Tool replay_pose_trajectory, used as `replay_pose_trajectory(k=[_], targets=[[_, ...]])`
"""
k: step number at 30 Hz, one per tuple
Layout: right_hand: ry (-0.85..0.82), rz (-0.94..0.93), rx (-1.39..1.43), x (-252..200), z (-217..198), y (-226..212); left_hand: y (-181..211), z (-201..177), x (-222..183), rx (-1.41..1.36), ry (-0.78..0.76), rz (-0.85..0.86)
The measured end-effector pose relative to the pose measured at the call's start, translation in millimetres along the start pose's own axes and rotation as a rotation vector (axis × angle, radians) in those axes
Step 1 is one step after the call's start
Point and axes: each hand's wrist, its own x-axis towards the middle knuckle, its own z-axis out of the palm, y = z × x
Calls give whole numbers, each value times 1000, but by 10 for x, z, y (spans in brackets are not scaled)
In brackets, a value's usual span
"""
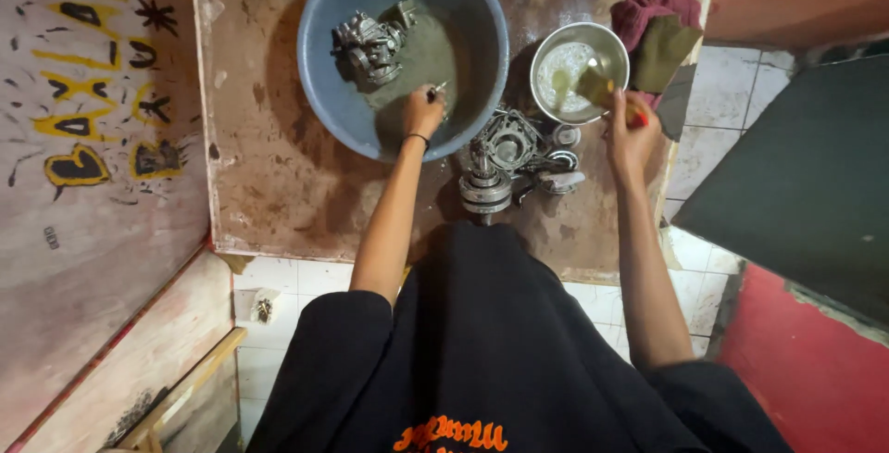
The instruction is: Cleaning a motorcycle carburetor using a brush and a cleaning solution basin.
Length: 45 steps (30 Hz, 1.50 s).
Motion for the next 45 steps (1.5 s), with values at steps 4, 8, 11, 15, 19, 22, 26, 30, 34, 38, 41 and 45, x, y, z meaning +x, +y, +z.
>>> replay_pose_trajectory(k=[4,8,11,15,19,22,26,30,34,38,41,45], targets=[[14,-112,41,746,289,1030,-133,-63,-209,70,122,201],[-72,-44,289,866,350,1143,-3,-206,-496,-98,189,262],[-54,-35,281,837,328,1156,126,-294,-675,-435,140,221],[-85,24,380,745,245,1071,118,-238,-607,-944,52,183],[-93,30,321,693,197,1125,384,-277,-623,-1015,36,182],[-98,42,437,424,152,652,645,-271,-640,-1174,-50,101],[-45,-111,414,-238,214,-199,1291,-502,-951,-1197,-290,117],[-134,-141,403,-642,393,-758,1197,-209,-758,-1059,-423,106],[-129,-239,142,-917,543,-1079,1020,-1,-683,-996,-347,130],[-264,-349,83,-1139,597,-1375,1441,-332,-967,-1160,-532,306],[-183,-420,-5,-1095,637,-1277,1372,-390,-945,-1241,-612,260],[-135,-544,-75,-1037,674,-1262,867,32,-654,-1410,-668,258]])
